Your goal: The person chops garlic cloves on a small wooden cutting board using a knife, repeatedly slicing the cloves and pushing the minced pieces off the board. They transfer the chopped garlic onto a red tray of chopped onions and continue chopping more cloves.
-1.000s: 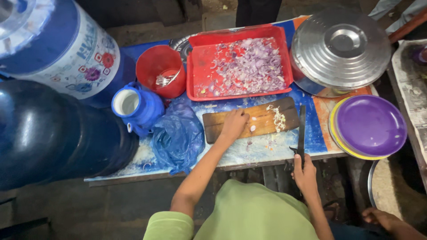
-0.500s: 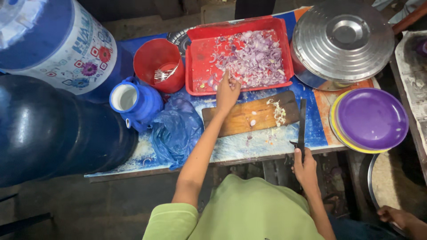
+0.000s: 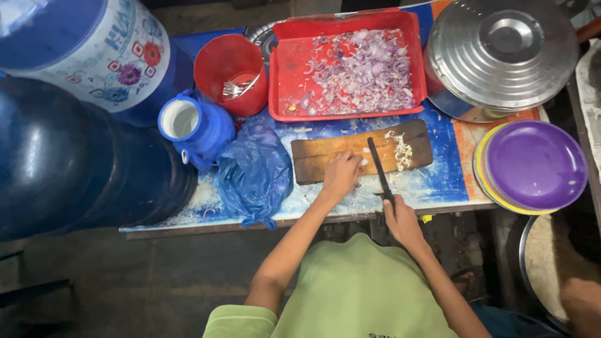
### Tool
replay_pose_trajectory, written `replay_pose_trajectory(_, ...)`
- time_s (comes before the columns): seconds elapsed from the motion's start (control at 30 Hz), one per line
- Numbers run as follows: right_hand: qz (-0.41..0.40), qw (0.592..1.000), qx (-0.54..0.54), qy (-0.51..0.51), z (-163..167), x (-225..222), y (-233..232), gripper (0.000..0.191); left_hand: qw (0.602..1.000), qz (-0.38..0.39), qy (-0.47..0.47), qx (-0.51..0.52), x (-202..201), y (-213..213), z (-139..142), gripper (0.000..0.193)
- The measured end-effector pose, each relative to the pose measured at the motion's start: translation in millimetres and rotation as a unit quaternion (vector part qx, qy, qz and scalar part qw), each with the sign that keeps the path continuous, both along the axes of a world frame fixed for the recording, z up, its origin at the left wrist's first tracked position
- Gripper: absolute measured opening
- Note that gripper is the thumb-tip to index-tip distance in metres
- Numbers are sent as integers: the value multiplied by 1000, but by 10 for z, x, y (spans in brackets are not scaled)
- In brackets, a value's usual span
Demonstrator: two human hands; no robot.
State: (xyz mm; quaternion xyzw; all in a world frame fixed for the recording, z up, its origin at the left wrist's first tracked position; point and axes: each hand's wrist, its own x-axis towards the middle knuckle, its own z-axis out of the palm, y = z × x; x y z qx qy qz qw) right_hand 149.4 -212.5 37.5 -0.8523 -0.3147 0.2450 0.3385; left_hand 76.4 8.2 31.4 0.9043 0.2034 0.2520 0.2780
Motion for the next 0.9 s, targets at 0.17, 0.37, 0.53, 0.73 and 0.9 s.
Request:
replay_pose_trajectory(0.17, -13, 997, -3, -80, -119, -83, 191, 35, 999, 53, 5, 2, -87, 1, 7, 20)
replay_pose_trajectory(0.37, -9, 997, -11, -74, -239, -276, 154, 35, 998, 61, -3, -13, -171, -132, 2, 21)
replay_pose_trajectory(0.53, -8, 997, -40, -58, -226, -425, 184, 32, 996, 62, -49, -39, -275, -134, -90, 30)
replay_pose_trajectory(0.73, 4, 997, 2, -77, -205, -556, 263, 33, 994, 56, -68, -66, -365, -94, -174, 21)
replay_pose_trajectory(0.9, 7, 995, -34, -94, -225, -574, 366, 34, 993, 70, -66, -66, -353, -91, -183, 21)
